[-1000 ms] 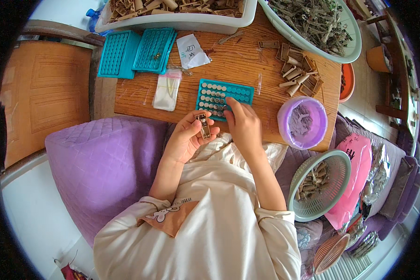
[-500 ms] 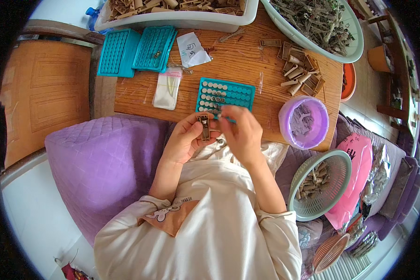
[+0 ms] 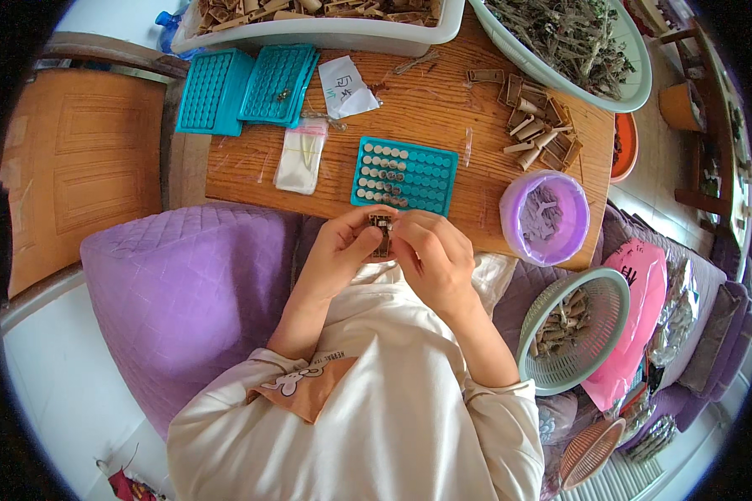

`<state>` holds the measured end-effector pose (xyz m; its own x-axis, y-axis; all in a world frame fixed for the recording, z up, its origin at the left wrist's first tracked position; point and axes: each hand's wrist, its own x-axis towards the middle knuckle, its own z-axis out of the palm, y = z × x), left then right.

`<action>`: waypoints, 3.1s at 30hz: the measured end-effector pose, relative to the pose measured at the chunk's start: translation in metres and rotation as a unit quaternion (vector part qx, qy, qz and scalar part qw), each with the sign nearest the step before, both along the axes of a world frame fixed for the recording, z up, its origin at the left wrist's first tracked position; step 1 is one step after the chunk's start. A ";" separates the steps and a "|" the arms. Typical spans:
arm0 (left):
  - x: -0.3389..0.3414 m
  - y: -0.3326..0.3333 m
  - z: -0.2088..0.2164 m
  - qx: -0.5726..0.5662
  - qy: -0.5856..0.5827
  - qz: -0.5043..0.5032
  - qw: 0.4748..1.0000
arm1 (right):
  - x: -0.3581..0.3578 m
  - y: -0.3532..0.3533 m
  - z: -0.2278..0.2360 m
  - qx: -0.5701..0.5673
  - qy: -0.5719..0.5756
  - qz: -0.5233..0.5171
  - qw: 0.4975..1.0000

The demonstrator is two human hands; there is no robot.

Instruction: The person inserts small components into cylindrical tubes by hand, then places the filled tubes into a grid tray.

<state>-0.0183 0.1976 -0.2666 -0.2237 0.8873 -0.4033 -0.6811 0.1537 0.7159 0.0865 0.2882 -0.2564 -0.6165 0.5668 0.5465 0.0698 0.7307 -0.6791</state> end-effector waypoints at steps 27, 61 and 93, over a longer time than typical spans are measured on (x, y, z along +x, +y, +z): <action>0.003 -0.013 -0.033 -0.014 0.003 -0.163 0.987 | 0.002 0.034 0.007 -0.224 -0.286 0.168 0.916; 0.002 -0.004 0.017 0.008 0.064 -0.079 0.995 | 0.010 -0.018 -0.002 0.030 -0.002 -0.035 0.999; -0.005 0.006 -0.012 0.020 -0.180 -0.049 0.982 | -0.046 0.180 -0.017 0.161 -0.402 -0.033 0.901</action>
